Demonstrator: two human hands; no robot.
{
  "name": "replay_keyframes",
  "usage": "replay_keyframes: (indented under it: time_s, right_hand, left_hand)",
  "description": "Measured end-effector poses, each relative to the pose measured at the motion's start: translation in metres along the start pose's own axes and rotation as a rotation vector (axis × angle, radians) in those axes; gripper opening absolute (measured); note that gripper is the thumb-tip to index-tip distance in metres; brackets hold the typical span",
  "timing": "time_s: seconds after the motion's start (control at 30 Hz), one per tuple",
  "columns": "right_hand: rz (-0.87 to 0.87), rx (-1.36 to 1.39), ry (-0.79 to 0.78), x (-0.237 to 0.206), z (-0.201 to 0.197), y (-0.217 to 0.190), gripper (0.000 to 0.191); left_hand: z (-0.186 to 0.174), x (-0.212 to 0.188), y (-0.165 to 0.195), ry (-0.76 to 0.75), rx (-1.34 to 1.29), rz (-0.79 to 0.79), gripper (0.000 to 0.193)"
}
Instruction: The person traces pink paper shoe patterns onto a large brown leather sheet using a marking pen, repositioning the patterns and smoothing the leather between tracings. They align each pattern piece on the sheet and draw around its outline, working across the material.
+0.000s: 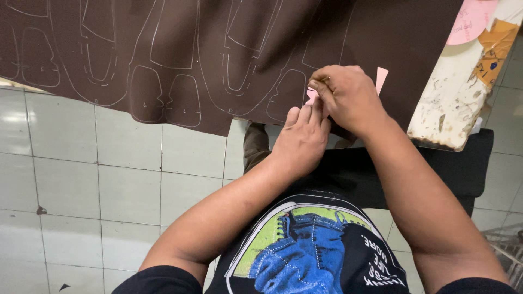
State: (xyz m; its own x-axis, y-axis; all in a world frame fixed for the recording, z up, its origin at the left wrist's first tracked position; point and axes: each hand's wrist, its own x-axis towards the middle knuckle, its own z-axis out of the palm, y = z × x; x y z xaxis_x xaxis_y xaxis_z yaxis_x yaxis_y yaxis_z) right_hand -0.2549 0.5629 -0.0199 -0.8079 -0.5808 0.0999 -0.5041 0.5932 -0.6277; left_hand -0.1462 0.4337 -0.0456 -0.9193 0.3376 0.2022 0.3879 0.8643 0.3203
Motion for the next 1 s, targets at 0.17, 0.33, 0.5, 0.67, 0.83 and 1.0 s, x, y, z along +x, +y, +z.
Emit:
replay_keyframes:
  time_s: [0.17, 0.33, 0.5, 0.67, 0.83, 1.0]
  right_hand:
    - [-0.011, -0.028, -0.007, -0.011, -0.003, -0.002, 0.013]
    - [0.039, 0.001, 0.017, -0.017, 0.001, -0.002, 0.013]
    - [0.023, -0.039, -0.027, -0.025, -0.007, 0.004, 0.013]
    - [0.073, -0.047, -0.038, -0.023, -0.007, 0.006, 0.015]
    - [0.079, 0.037, -0.024, -0.01, -0.004, 0.008, 0.015]
    - [0.041, -0.015, 0.007, -0.003, -0.01, 0.013, 0.013]
  left_hand:
    - [0.004, -0.001, 0.001, 0.055, 0.011, -0.009, 0.039]
    - [0.005, 0.001, 0.003, 0.056, -0.005, -0.027, 0.043]
    - [0.005, 0.002, 0.004, 0.065, 0.0, -0.016, 0.038]
    - [0.004, 0.003, 0.003, 0.039, -0.034, -0.006, 0.034]
    - [0.006, 0.005, 0.002, 0.014, -0.049, -0.015, 0.023]
    - [0.006, 0.005, 0.002, 0.045, -0.079, -0.002, 0.019]
